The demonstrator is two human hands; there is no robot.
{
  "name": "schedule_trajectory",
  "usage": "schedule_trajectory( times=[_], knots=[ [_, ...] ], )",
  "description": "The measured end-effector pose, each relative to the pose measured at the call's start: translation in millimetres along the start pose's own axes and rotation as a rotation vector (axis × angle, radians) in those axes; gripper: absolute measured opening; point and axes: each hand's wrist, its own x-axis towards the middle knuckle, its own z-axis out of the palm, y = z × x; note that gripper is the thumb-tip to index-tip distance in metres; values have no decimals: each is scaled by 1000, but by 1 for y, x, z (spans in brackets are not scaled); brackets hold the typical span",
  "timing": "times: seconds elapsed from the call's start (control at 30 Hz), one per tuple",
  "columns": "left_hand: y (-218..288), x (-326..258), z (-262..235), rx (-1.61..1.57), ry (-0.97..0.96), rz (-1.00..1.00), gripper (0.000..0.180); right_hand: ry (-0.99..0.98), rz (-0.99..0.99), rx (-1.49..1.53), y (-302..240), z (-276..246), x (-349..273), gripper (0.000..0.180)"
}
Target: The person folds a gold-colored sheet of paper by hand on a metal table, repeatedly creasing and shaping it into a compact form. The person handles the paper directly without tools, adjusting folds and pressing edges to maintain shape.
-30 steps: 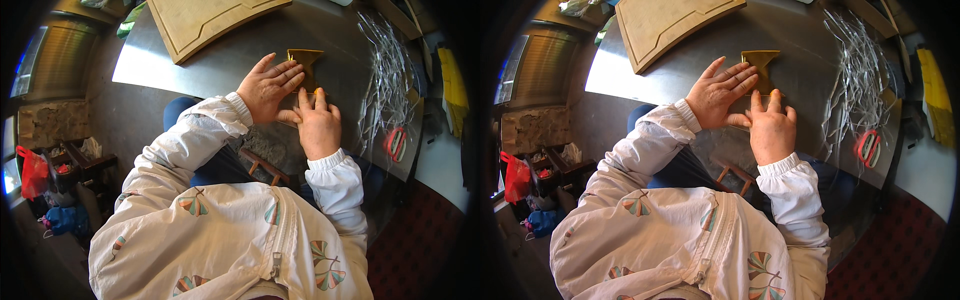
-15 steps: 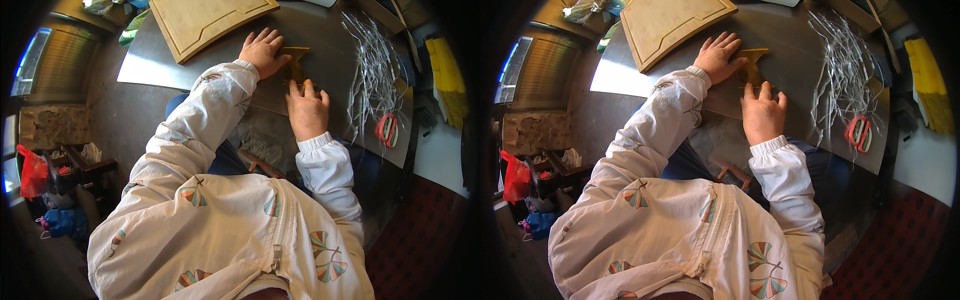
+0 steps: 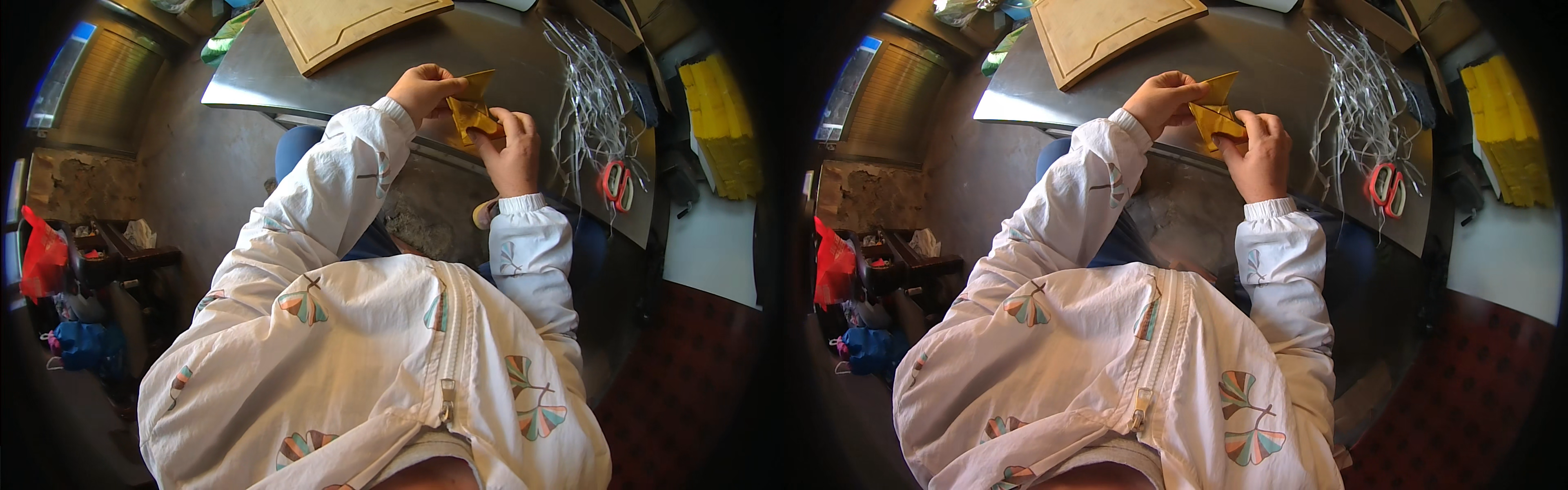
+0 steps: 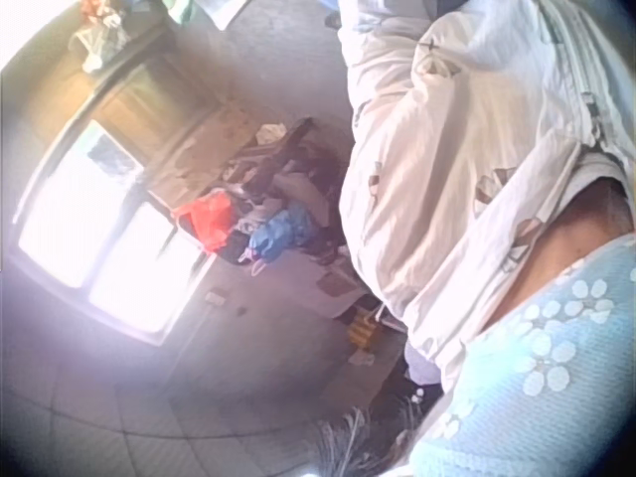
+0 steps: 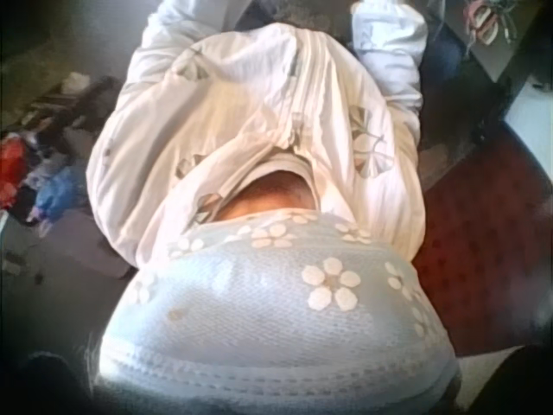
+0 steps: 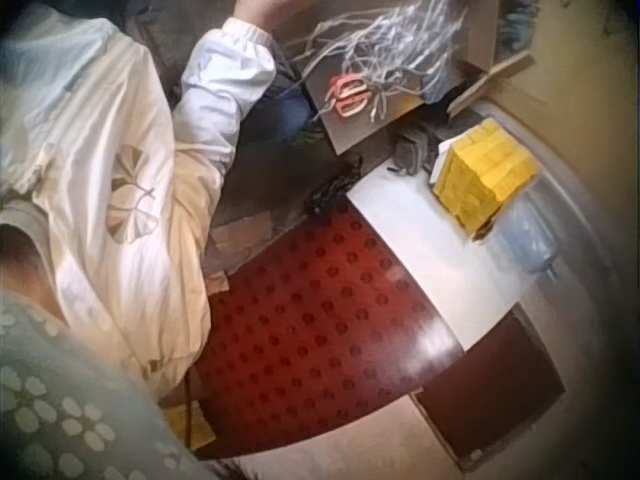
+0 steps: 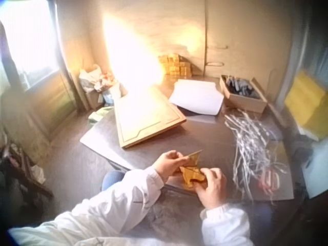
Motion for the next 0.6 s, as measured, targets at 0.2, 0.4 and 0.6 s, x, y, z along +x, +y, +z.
schedule_trajectory(
  times=[0.2,0.4,0.6],
  knots=[
    [2,-35,8,-328,-122,-111,20,94,-148,124,-22,-35,-12,50],
    [8,-50,16,-399,-203,-84,19,51,-255,115,-36,-60,-14,34],
    [11,-59,27,-353,-109,-32,18,114,-17,352,-44,-63,-19,18]
  ],
)
